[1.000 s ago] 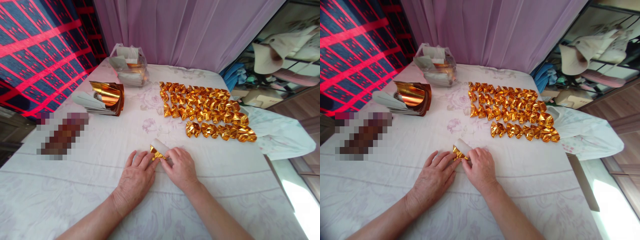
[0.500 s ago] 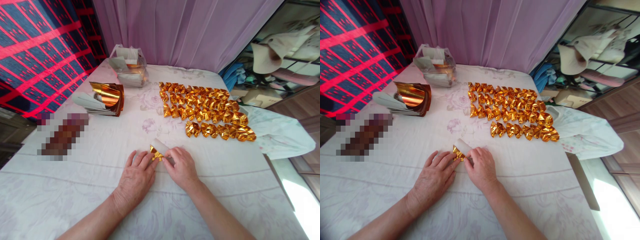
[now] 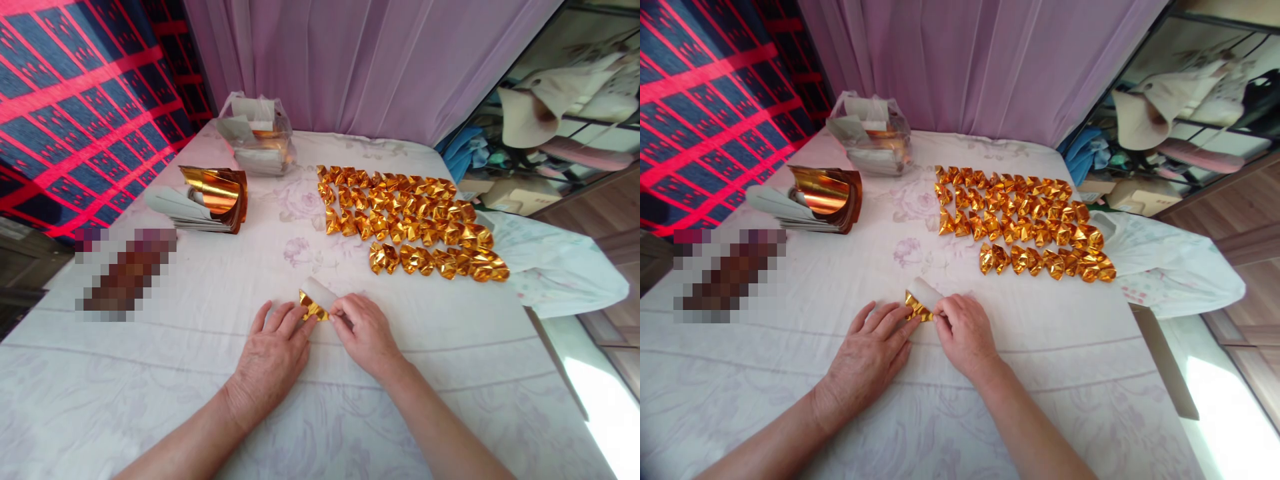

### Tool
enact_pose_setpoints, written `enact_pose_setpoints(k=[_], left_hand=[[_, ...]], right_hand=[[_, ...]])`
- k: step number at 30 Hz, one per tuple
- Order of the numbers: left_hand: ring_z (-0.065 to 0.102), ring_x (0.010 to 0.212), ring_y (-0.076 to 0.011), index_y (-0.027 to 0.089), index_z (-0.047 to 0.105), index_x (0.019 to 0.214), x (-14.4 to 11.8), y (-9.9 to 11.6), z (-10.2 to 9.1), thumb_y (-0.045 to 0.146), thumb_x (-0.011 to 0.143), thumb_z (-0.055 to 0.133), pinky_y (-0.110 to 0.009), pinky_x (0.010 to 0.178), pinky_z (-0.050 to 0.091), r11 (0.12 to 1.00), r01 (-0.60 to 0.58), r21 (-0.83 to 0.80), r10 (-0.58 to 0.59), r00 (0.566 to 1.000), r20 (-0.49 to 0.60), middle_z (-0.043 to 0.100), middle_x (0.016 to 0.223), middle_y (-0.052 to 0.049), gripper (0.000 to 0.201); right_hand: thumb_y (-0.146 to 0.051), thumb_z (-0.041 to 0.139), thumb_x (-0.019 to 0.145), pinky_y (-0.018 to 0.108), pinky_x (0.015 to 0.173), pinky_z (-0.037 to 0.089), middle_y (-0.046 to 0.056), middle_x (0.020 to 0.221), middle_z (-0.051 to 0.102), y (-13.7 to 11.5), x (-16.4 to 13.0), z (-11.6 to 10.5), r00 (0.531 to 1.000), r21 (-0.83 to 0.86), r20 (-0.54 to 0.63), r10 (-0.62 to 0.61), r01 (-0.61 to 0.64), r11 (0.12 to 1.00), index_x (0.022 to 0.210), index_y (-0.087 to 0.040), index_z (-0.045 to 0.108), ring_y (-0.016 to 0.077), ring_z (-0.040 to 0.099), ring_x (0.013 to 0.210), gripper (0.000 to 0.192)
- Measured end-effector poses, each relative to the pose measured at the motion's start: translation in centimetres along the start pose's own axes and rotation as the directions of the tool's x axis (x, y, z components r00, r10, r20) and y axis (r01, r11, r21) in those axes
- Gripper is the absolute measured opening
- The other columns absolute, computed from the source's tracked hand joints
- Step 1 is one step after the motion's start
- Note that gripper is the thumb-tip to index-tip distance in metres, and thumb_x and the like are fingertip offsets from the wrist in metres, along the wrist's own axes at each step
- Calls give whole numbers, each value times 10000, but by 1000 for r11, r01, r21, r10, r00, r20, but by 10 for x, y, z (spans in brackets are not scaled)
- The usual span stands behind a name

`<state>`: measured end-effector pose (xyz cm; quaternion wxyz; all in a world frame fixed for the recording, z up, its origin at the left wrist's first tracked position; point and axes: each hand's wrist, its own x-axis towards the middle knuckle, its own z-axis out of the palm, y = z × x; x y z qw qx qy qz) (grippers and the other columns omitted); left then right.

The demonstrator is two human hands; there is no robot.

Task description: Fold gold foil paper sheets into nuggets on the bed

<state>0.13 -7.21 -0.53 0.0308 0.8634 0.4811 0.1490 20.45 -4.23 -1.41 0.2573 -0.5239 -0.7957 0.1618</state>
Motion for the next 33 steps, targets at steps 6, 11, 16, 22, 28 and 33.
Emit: enact_pose_setpoints(k=[6, 11, 16, 22, 28, 33], left_hand=[[539, 1205, -254, 260, 631, 1244, 0, 0, 0, 266, 930, 539, -496, 1105, 323, 1000, -1, 1, 1, 1000, -6, 652, 1268, -32, 327], [539, 1203, -249, 267, 627, 1253, 0, 0, 0, 267, 928, 542, -490, 1108, 330, 1000, 0, 3, 0, 1000, 0, 645, 1272, -39, 336], [533, 1210, -249, 268, 626, 1256, 0, 0, 1, 269, 927, 545, -492, 1112, 324, 1000, -4, -4, 4, 1000, -5, 642, 1278, -36, 338], [536, 1210, -246, 264, 620, 1261, 0, 0, 0, 268, 926, 552, -494, 1109, 330, 1000, -4, 6, 4, 1000, -7, 645, 1271, -28, 342], [532, 1218, -265, 246, 599, 1298, 0, 0, -2, 237, 950, 497, -515, 1103, 333, 1000, -18, 4, 18, 1000, 17, 633, 1297, -53, 363], [531, 1227, -260, 254, 589, 1303, 0, -1, -2, 242, 939, 528, -512, 1114, 326, 1000, -20, 18, 20, 1000, 23, 618, 1316, -49, 369]], right_hand=[[-102, 536, 862, 310, 726, 379, 6, 780, 613, -4, -1, 1, 1000, -44, 20, 1, -1, 999, 821, -220, 552, 183, 551, 754, 126], [-106, 535, 869, 313, 742, 386, 13, 808, 617, -4, -1, 0, 999, -57, 44, 4, -1, 998, 835, -220, 555, 187, 558, 781, 121], [-117, 520, 888, 312, 734, 389, 17, 808, 620, -4, -2, 1, 999, -116, 34, -12, 16, 993, 844, -218, 563, 186, 562, 780, 118], [-140, 474, 933, 309, 735, 426, 29, 795, 624, -11, -3, 2, 992, -134, -64, -106, 96, 986, 848, -207, 583, 183, 588, 776, 154], [-163, 447, 974, 267, 719, 473, 25, 867, 683, -17, -4, 7, 994, 1, -67, -85, 86, 996, 942, -218, 600, 149, 650, 793, 166], [-150, 513, 919, 273, 673, 455, 6, 813, 657, -17, -2, 12, 998, -25, -56, 9, -10, 1000, 869, -224, 592, 157, 633, 749, 119]])
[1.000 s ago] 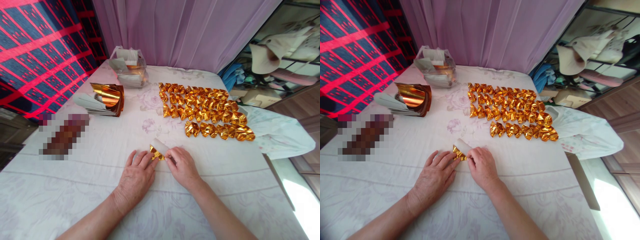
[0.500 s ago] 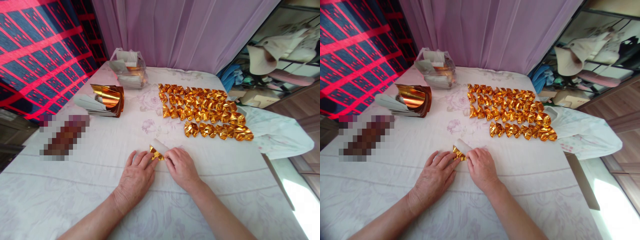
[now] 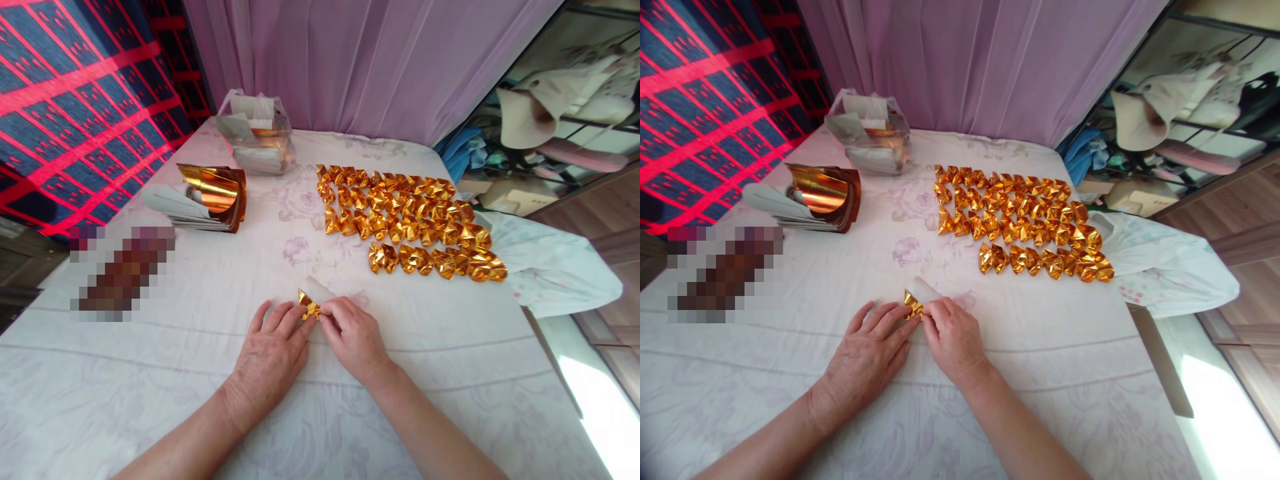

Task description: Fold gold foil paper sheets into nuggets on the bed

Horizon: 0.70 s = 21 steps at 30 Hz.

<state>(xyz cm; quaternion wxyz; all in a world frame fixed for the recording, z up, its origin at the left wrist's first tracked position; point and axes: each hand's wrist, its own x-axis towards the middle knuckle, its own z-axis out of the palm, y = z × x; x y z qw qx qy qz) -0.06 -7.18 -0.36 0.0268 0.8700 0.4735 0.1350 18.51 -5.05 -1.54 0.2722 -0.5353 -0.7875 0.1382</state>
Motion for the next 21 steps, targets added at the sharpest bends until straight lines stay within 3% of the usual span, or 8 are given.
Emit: enact_pose_setpoints(k=[11, 21], left_hand=[[541, 1243, -215, 261, 601, 1244, -2, -19, -7, 233, 954, 509, -505, 1181, 199, 992, -74, -99, 79, 996, 46, 633, 1336, -14, 306], [594, 1184, -218, 284, 642, 1193, 1, -11, -11, 194, 925, 540, -544, 1184, 193, 997, -46, -57, 47, 999, 8, 671, 1267, -10, 300]], right_hand=[[-124, 541, 887, 269, 675, 427, -4, 818, 635, -2, 1, 2, 1000, -7, 3, 23, -23, 1000, 857, -220, 586, 149, 609, 740, 110], [-172, 586, 860, 279, 674, 443, 8, 842, 637, -6, 1, 2, 998, -49, 32, 57, -55, 997, 871, -230, 576, 169, 628, 767, 59]])
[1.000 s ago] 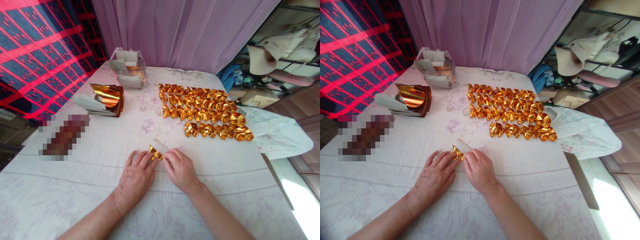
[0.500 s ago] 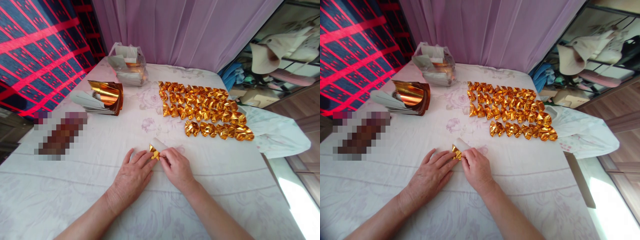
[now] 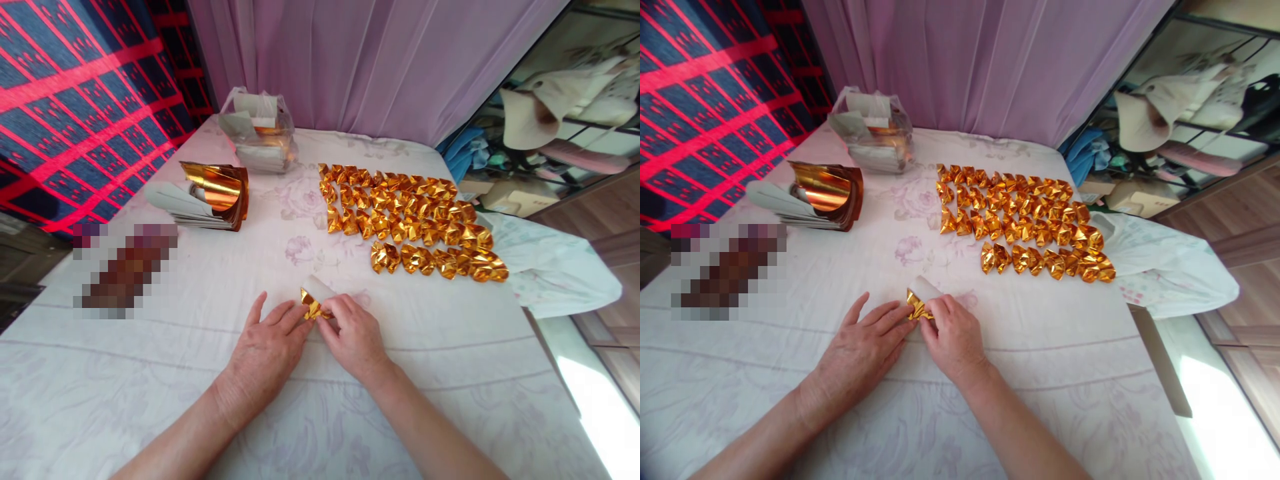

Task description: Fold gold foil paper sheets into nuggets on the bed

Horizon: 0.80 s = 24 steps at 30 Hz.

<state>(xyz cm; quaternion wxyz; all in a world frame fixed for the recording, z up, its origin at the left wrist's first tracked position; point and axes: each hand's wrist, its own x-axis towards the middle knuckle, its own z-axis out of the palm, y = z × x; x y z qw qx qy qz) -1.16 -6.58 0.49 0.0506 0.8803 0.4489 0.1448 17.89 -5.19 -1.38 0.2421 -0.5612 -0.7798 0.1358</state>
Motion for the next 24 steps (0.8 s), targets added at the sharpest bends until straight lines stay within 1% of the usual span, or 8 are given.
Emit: enact_pose_setpoints(k=[8, 15, 20, 22, 24], left_hand=[[599, 1182, -234, 273, 638, 1200, 1, -2, 0, 173, 914, 539, -561, 1177, 204, 1000, -17, -8, 17, 1000, 1, 668, 1280, -20, 319], [582, 1214, -237, 279, 623, 1240, 0, -4, -3, 166, 909, 548, -569, 1165, 238, 1000, -27, -5, 27, 998, 56, 655, 1296, -37, 358], [569, 1233, -249, 284, 621, 1246, 0, -6, -3, 166, 907, 539, -586, 1150, 262, 999, -20, -41, 25, 994, 107, 643, 1321, -29, 368], [566, 1239, -255, 282, 624, 1240, 0, -6, -1, 164, 904, 544, -595, 1145, 270, 999, -14, -44, 18, 994, 109, 641, 1324, -25, 365], [564, 1243, -258, 280, 623, 1244, 0, -6, 0, 157, 902, 545, -604, 1140, 278, 999, -5, -46, 10, 994, 106, 640, 1327, -22, 372]], right_hand=[[-148, 592, 844, 280, 699, 455, 7, 859, 639, -3, 3, -1, 998, 18, 34, 53, -54, 998, 859, -231, 573, 169, 634, 804, 86], [-166, 612, 829, 276, 701, 449, 3, 872, 653, -2, 4, 0, 997, -8, 32, 74, -73, 997, 878, -235, 581, 169, 636, 806, 90], [-186, 617, 841, 270, 717, 452, 1, 883, 657, -2, 5, 1, 997, 2, 38, 74, -74, 997, 888, -232, 588, 164, 640, 830, 72], [-220, 628, 851, 268, 707, 447, 2, 875, 662, -3, 7, 1, 995, -7, 36, 96, -96, 995, 869, -231, 592, 164, 641, 825, 42], [-243, 644, 851, 264, 675, 434, -1, 854, 663, -5, 9, 2, 990, -29, 36, 138, -137, 990, 843, -230, 592, 161, 639, 789, 54]])
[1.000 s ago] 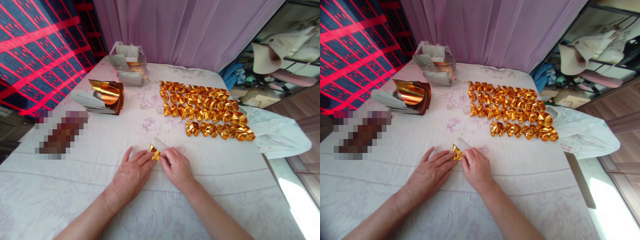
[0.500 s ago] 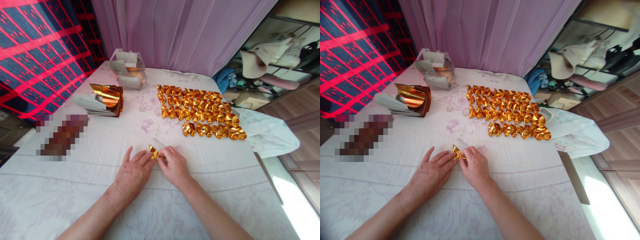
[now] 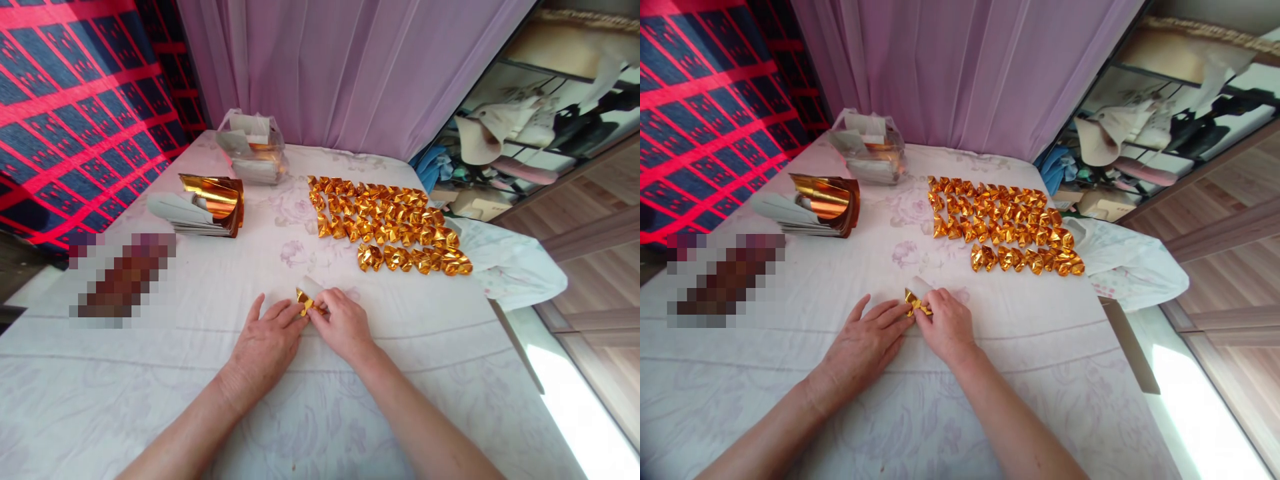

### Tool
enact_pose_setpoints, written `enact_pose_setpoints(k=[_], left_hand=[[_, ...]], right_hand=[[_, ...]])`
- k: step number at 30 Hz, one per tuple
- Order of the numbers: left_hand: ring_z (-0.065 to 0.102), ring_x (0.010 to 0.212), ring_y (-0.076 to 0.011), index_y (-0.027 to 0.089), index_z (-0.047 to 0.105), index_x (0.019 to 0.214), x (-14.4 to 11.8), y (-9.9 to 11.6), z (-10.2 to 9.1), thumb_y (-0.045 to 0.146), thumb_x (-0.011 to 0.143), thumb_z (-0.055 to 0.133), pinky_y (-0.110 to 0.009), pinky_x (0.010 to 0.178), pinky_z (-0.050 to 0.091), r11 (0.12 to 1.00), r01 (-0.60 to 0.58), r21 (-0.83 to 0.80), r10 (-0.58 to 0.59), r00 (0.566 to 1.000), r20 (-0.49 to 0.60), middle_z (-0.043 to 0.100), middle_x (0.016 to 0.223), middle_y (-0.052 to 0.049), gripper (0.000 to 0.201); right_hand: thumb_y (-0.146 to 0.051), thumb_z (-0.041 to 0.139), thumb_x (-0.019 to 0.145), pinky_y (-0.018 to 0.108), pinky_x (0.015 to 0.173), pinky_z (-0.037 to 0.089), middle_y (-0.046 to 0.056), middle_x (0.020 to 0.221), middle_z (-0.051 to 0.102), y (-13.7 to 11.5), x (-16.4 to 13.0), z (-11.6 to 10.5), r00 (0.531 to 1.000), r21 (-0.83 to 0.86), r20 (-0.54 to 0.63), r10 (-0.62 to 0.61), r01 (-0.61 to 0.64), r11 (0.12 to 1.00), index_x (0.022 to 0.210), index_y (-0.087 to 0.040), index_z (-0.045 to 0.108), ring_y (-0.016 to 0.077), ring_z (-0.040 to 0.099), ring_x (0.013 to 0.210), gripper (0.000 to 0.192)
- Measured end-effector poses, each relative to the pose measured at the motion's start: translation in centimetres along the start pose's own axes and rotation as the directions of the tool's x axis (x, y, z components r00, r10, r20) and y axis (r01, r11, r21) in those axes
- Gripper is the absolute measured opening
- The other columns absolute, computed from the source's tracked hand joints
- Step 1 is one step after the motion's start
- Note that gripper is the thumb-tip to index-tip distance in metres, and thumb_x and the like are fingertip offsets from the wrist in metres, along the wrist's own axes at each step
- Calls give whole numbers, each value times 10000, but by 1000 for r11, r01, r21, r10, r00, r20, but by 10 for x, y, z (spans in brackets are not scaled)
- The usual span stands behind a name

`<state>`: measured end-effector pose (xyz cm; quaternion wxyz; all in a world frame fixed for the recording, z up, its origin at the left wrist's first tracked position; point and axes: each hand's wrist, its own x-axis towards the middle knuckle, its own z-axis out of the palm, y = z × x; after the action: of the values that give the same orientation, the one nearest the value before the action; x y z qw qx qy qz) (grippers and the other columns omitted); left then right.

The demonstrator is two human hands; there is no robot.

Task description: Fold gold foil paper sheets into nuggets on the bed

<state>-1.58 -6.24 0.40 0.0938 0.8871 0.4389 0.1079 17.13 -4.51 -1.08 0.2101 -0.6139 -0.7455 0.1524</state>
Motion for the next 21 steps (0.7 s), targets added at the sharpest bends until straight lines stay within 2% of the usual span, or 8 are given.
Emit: enact_pose_setpoints(k=[10, 15, 21], left_hand=[[565, 1238, -256, 281, 636, 1224, 0, 0, 0, 143, 890, 553, -600, 1129, 302, 1000, 3, 2, -3, 1000, -17, 649, 1314, -30, 371], [543, 1263, -268, 281, 628, 1244, 2, 0, -1, 138, 890, 544, -636, 1122, 289, 999, 28, -25, -27, 999, 36, 639, 1326, -26, 391], [526, 1280, -268, 280, 633, 1247, 3, 3, -4, 166, 904, 544, -626, 1149, 248, 998, 55, -26, -53, 996, 79, 624, 1347, -36, 373]], right_hand=[[-203, 598, 878, 264, 606, 358, -7, 825, 658, -11, 4, 0, 997, -99, -13, 77, -78, 992, 841, -228, 604, 149, 601, 713, 45], [-195, 580, 887, 266, 596, 339, -4, 819, 668, -15, 6, 1, 993, -150, -17, 114, -115, 982, 880, -225, 612, 153, 603, 718, 44], [-228, 520, 940, 254, 616, 354, 13, 898, 678, -17, 7, 6, 990, -226, -41, 135, -141, 964, 902, -229, 622, 152, 622, 784, 109]])
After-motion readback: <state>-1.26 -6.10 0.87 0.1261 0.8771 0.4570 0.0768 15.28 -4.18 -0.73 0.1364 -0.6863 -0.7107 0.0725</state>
